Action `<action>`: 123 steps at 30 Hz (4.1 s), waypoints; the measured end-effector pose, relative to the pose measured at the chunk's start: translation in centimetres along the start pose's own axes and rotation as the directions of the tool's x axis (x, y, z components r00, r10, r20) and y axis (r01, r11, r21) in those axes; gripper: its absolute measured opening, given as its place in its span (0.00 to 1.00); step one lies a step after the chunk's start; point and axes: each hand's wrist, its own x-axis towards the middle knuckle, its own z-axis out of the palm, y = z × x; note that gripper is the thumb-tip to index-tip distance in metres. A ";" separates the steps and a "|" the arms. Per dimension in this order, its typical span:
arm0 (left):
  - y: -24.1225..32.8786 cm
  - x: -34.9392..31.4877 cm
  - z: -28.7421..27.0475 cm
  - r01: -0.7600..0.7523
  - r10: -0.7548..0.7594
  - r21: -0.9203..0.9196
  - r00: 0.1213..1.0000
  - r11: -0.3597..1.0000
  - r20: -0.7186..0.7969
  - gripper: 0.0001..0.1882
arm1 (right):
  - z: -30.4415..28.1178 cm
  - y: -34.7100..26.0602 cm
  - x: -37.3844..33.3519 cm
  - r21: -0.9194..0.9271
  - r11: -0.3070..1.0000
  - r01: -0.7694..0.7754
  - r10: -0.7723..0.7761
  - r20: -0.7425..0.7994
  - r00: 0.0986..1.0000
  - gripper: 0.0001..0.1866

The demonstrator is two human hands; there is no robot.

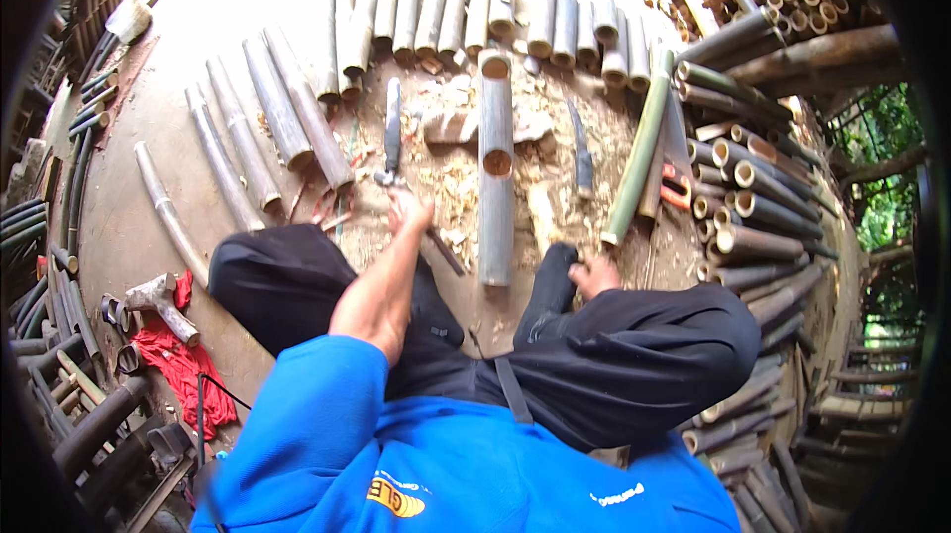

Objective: The person uses a saw and a knife to cut and notch bamboo poles while sitting on the ground.

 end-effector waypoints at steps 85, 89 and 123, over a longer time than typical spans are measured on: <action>2.2 -2.4 -2.7 0.385 -0.083 -0.875 0.902 -0.293 0.424 0.41 | -5.4 5.8 9.2 0.111 0.976 -0.189 0.220 -0.497 0.840 0.42; 3.4 -7.9 -4.5 0.531 -0.007 -0.746 0.817 0.402 0.577 0.34 | -5.6 11.5 8.0 -0.018 0.881 -0.472 0.399 -0.505 0.765 0.63; 17.7 -4.7 2.4 -0.779 0.829 0.327 0.559 0.535 -0.026 0.45 | -16.6 25.7 14.8 -0.545 0.837 0.042 -0.214 -0.256 0.943 0.30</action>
